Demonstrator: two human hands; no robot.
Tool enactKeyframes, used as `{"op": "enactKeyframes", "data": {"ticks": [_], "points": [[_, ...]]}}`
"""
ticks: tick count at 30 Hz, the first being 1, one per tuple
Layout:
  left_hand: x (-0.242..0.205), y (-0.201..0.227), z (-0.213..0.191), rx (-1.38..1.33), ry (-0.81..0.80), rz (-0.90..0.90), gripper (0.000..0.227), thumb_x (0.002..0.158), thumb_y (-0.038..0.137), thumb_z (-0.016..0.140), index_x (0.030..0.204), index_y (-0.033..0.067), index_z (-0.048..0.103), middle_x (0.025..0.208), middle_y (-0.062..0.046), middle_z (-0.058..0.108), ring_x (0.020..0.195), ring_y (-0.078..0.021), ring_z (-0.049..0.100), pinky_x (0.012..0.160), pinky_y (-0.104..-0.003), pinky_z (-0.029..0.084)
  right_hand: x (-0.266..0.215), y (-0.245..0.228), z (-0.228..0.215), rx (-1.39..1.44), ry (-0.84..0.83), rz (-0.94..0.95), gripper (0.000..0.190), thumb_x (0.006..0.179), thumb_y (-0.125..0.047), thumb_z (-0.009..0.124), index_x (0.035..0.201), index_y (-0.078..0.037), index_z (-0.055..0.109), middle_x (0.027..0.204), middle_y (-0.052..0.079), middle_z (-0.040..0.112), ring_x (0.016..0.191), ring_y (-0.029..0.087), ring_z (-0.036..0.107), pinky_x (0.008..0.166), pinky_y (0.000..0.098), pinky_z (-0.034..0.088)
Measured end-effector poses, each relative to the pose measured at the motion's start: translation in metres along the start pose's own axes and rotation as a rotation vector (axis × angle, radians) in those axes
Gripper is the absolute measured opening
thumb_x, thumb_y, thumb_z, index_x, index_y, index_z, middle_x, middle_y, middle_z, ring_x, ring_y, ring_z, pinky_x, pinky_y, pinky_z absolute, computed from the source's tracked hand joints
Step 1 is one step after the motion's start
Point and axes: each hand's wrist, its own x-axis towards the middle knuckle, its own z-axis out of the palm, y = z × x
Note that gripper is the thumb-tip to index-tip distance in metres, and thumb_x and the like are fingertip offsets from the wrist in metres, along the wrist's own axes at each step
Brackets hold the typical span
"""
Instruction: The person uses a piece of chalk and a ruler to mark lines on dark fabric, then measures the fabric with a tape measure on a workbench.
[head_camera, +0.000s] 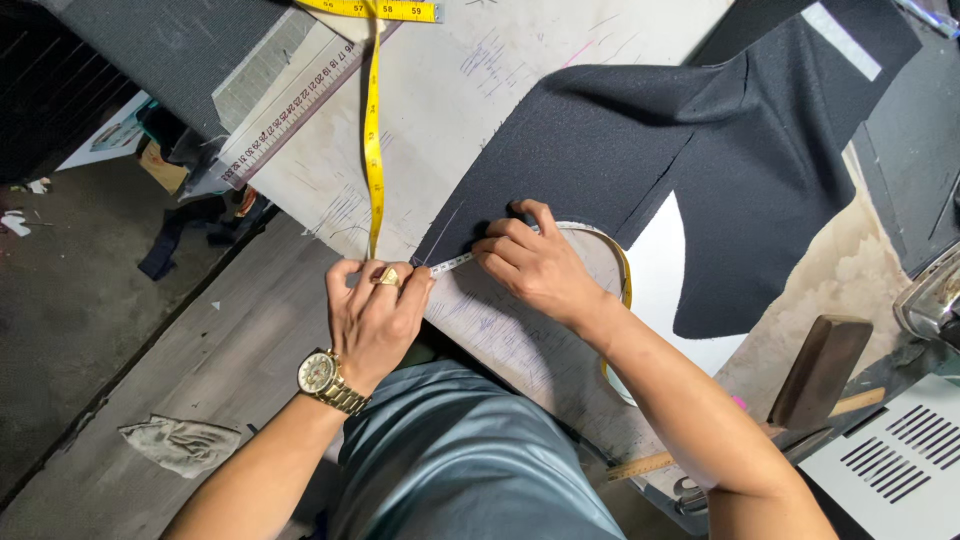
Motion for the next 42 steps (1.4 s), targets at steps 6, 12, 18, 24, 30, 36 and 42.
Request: {"op": "enactKeyframes", "data": {"ticks": [6, 12, 18, 24, 30, 36, 42], "points": [[-0.003, -0.005, -0.003, -0.004, 0.036, 0.028, 0.008, 0.098, 0.009, 0.064, 0.096, 0.0137, 0.070, 0.085, -0.002, 0.056, 0.080, -0.0193, 0.062, 0.090, -0.041, 0.046, 0.003, -0.001, -0.002, 0.012, -0.022, 0.016, 0.030, 0.109, -0.013, 0.051, 0.082, -0.007, 0.064, 0.083, 0.007, 0.062, 0.087, 0.027, 0.064, 0.091, 0.0516, 0.049], [-0.003, -0.004, -0.006, -0.031, 0.055, 0.052, 0.010, 0.096, 0.006, 0.064, 0.090, 0.0132, 0.069, 0.082, -0.003, 0.056, 0.078, -0.0189, 0.062, 0.090, -0.041, 0.045, 0.004, 0.001, -0.002, -0.010, -0.038, -0.002, 0.031, 0.109, -0.013, 0.050, 0.082, -0.007, 0.065, 0.082, 0.007, 0.061, 0.087, 0.027, 0.064, 0.090, 0.0508, 0.049], [-0.003, -0.007, -0.006, -0.033, 0.072, 0.054, 0.009, 0.096, 0.006, 0.066, 0.092, 0.0134, 0.070, 0.083, -0.002, 0.057, 0.077, -0.0185, 0.062, 0.089, -0.042, 0.046, 0.004, 0.000, -0.002, -0.013, -0.038, 0.006, 0.033, 0.110, -0.013, 0.049, 0.081, -0.008, 0.064, 0.082, 0.006, 0.061, 0.087, 0.026, 0.064, 0.091, 0.0509, 0.049], [-0.005, -0.010, -0.007, -0.032, 0.068, 0.038, 0.009, 0.094, 0.005, 0.068, 0.092, 0.0140, 0.071, 0.083, -0.003, 0.058, 0.079, -0.0193, 0.063, 0.088, -0.042, 0.046, 0.005, -0.003, -0.003, -0.010, -0.049, 0.013, 0.032, 0.110, -0.012, 0.048, 0.082, -0.007, 0.064, 0.082, 0.007, 0.062, 0.088, 0.027, 0.064, 0.091, 0.0510, 0.049], [-0.009, -0.011, -0.005, -0.033, 0.061, 0.023, 0.009, 0.095, 0.007, 0.067, 0.092, 0.0146, 0.070, 0.084, -0.003, 0.058, 0.080, -0.0195, 0.063, 0.089, -0.042, 0.046, 0.005, -0.003, -0.002, -0.008, -0.056, 0.012, 0.031, 0.109, -0.011, 0.050, 0.081, -0.007, 0.064, 0.083, 0.007, 0.063, 0.088, 0.027, 0.065, 0.091, 0.0516, 0.049], [-0.014, -0.014, -0.009, -0.040, 0.039, 0.017, 0.008, 0.094, 0.007, 0.068, 0.093, 0.0144, 0.071, 0.084, -0.002, 0.058, 0.081, -0.0191, 0.062, 0.090, -0.042, 0.045, 0.009, -0.004, -0.005, -0.007, -0.076, 0.013, 0.032, 0.109, -0.010, 0.049, 0.081, -0.006, 0.064, 0.082, 0.007, 0.062, 0.088, 0.028, 0.064, 0.091, 0.0519, 0.049], [-0.021, -0.017, -0.006, -0.018, 0.041, 0.027, 0.010, 0.095, 0.006, 0.064, 0.095, 0.0136, 0.071, 0.086, -0.003, 0.058, 0.083, -0.0195, 0.063, 0.093, -0.045, 0.044, 0.009, -0.004, -0.004, -0.004, -0.080, 0.013, 0.032, 0.109, -0.010, 0.049, 0.082, -0.006, 0.065, 0.083, 0.007, 0.063, 0.088, 0.028, 0.064, 0.092, 0.0527, 0.048]]}}
